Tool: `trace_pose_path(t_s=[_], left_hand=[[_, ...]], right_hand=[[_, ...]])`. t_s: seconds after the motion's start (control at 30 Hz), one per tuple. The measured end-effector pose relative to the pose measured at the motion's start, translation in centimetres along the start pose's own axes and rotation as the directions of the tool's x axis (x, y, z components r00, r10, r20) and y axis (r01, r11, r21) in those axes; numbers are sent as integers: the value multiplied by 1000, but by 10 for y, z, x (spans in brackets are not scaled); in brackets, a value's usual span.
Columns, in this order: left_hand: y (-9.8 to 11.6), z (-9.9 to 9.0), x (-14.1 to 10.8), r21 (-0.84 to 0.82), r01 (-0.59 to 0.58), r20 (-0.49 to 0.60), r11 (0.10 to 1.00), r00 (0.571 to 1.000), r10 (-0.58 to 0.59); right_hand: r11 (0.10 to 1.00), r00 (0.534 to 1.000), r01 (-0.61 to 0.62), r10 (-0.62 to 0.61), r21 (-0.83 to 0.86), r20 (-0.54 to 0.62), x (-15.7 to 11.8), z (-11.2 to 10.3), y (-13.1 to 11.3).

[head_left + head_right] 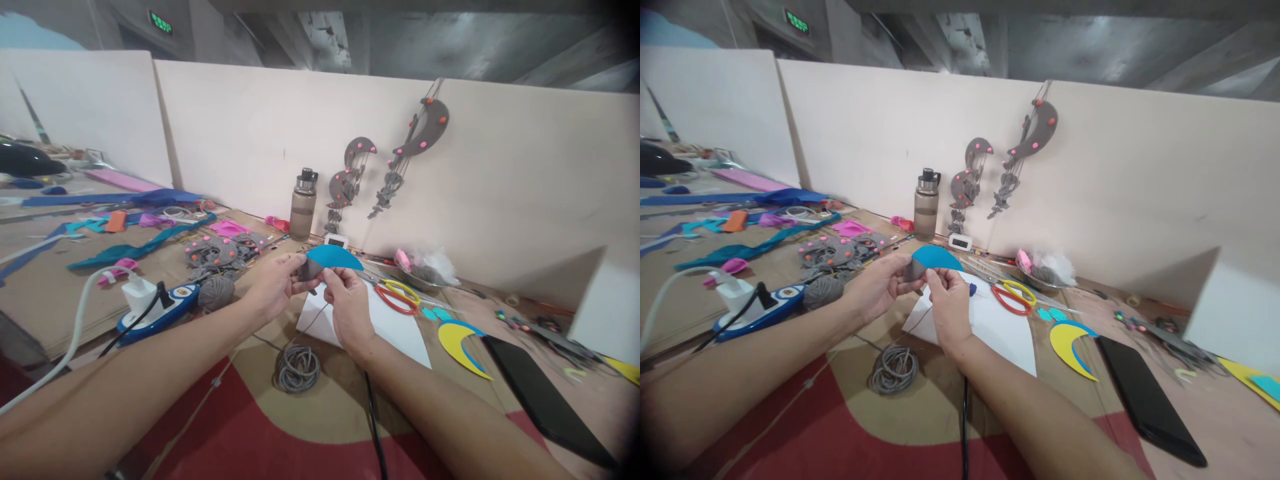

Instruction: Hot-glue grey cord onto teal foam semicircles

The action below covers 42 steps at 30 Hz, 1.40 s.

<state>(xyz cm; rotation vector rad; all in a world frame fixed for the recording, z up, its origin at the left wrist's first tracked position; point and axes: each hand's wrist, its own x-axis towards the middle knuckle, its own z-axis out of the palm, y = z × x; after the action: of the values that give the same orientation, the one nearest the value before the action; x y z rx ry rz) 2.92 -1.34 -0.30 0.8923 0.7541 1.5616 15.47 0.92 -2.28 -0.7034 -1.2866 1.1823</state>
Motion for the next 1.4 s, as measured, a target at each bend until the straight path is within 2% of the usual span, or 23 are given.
trace_pose_path(t_s=[0.17, 0.3, 0.43, 0.53, 0.7, 0.83, 0.93, 1.07, 1.13, 1.23, 1.4], left_hand=[[-7, 2, -4, 78, -38, -57, 996, 997, 43], [-12, 2, -4, 166, -76, -112, 983, 989, 96], [-16, 5, -5, 273, -95, -71, 957, 990, 118], [-20, 6, -7, 412, -109, -32, 905, 990, 134], [-22, 2, -8, 588, -170, 33, 791, 982, 187], [-15, 1, -8, 679, -83, 6, 730, 994, 107], [-12, 1, -6, 620, -17, -61, 785, 996, 71], [-12, 0, -2, 364, -48, -62, 930, 995, 76], [-11, -1, -1, 235, -78, -51, 969, 994, 92], [-10, 1, -3, 135, -80, -13, 988, 996, 83], [-8, 3, -6, 131, -86, 21, 988, 996, 84]], right_hand=[[999, 1000, -9, 8, -39, -28, -3, 0, -1], [989, 999, 11, -17, -148, -39, -6, 3, -6], [968, 997, 10, -27, -251, -65, -5, 2, -10], [948, 995, 66, -87, -310, -54, -2, -1, -9], [886, 990, 141, -129, -441, 57, -5, -2, -5], [845, 976, 219, -193, -488, 102, -10, -1, -5], [857, 973, 229, -211, -461, 91, -10, -1, -4], [868, 975, 221, -206, -444, 83, -8, -3, -1], [874, 978, 207, -196, -440, 72, -6, -5, 2], [885, 984, 173, -170, -432, 44, -3, -6, 4], [890, 988, 154, -149, -428, 46, 0, -7, 5]])
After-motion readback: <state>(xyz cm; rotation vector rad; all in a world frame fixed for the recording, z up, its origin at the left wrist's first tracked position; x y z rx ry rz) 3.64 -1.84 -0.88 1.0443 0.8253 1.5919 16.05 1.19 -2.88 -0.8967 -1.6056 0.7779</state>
